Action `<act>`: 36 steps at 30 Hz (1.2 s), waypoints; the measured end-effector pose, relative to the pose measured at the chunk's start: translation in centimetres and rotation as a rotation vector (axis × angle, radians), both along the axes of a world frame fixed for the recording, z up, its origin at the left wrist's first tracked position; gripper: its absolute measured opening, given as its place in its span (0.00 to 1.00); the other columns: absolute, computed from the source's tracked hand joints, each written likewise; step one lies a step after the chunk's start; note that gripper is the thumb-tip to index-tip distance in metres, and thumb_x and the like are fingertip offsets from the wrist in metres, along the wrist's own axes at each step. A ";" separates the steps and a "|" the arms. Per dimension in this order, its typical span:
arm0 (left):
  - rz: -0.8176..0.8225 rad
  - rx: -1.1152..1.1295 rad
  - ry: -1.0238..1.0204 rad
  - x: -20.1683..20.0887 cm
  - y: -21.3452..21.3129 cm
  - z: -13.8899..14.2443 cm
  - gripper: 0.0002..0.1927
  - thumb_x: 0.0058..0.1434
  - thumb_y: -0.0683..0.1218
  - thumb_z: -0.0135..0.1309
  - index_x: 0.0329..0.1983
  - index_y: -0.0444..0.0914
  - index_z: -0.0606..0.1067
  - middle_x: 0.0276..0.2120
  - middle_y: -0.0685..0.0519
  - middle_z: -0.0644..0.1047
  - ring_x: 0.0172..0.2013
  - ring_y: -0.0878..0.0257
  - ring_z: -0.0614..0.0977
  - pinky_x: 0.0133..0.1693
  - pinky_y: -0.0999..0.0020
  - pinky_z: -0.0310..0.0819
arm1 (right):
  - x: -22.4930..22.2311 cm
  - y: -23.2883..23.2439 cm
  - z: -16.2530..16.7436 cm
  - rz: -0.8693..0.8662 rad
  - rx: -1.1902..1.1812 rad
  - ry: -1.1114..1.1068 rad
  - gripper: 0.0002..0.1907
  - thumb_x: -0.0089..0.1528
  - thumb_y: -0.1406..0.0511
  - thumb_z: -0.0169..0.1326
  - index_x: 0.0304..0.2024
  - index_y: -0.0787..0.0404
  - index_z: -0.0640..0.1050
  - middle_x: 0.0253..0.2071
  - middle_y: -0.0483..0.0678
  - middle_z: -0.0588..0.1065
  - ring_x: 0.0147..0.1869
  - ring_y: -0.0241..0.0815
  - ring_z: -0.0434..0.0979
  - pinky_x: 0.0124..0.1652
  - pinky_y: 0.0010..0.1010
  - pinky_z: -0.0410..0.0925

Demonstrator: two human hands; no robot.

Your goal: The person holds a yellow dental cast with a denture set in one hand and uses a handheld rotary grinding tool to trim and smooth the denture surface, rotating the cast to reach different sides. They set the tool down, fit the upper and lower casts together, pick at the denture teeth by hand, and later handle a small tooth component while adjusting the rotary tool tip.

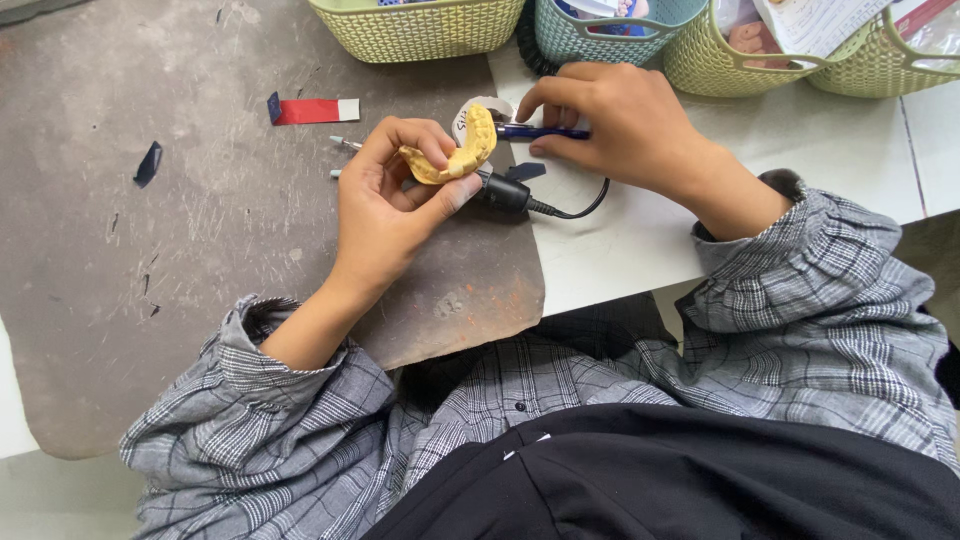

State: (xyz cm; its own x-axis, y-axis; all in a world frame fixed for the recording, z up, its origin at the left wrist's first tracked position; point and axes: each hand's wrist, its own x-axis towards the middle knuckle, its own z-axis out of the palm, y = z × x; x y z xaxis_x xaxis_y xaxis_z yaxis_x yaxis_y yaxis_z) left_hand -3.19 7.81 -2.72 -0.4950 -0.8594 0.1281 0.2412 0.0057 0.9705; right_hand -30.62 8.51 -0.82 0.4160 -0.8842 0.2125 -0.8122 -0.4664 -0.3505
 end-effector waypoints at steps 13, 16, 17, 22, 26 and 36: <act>0.016 0.040 0.034 0.3 -0.2 -0.3 0.16 0.65 0.32 0.60 0.45 0.38 0.66 0.50 0.53 0.70 0.55 0.67 0.76 0.61 0.70 0.78 | 0.1 0.5 1.0 0.002 -0.081 -0.245 0.12 0.65 0.69 0.62 0.49 0.61 0.75 0.36 0.45 0.76 0.36 0.38 0.78 0.33 0.27 0.69; 0.011 0.048 0.034 0.2 -0.1 -0.3 0.16 0.65 0.32 0.61 0.45 0.38 0.66 0.50 0.53 0.70 0.54 0.67 0.76 0.59 0.70 0.78 | 0.1 0.4 0.8 0.031 -0.107 -0.346 0.12 0.70 0.70 0.63 0.52 0.63 0.74 0.42 0.44 0.78 0.39 0.34 0.79 0.31 0.22 0.68; 0.017 0.052 0.033 0.2 -0.1 -0.4 0.16 0.65 0.32 0.61 0.45 0.38 0.66 0.49 0.53 0.70 0.54 0.67 0.76 0.59 0.70 0.78 | 0.1 0.4 0.8 0.026 -0.101 -0.350 0.13 0.71 0.69 0.64 0.53 0.63 0.73 0.41 0.43 0.78 0.39 0.32 0.79 0.31 0.21 0.68; 0.038 0.041 0.030 0.2 -0.3 -1.0 0.16 0.67 0.34 0.61 0.47 0.38 0.65 0.49 0.54 0.70 0.52 0.68 0.75 0.57 0.73 0.75 | 0.0 0.0 -0.1 0.015 -0.133 -0.230 0.14 0.69 0.67 0.67 0.54 0.58 0.77 0.37 0.43 0.78 0.36 0.35 0.77 0.33 0.26 0.68; 0.032 -0.022 0.041 0.2 -0.4 -1.5 0.16 0.70 0.35 0.61 0.48 0.38 0.65 0.48 0.52 0.70 0.49 0.69 0.74 0.59 0.73 0.73 | -0.2 -0.2 -1.0 0.003 -0.162 -0.163 0.14 0.68 0.67 0.66 0.54 0.56 0.80 0.38 0.44 0.78 0.37 0.39 0.78 0.36 0.31 0.70; -0.039 0.138 0.114 -0.3 -0.4 -1.3 0.14 0.70 0.38 0.56 0.45 0.39 0.60 0.52 0.51 0.69 0.54 0.64 0.78 0.57 0.62 0.82 | 0.4 -0.1 -0.5 0.047 -0.262 -0.136 0.06 0.69 0.68 0.66 0.48 0.56 0.84 0.39 0.45 0.78 0.41 0.44 0.77 0.38 0.34 0.70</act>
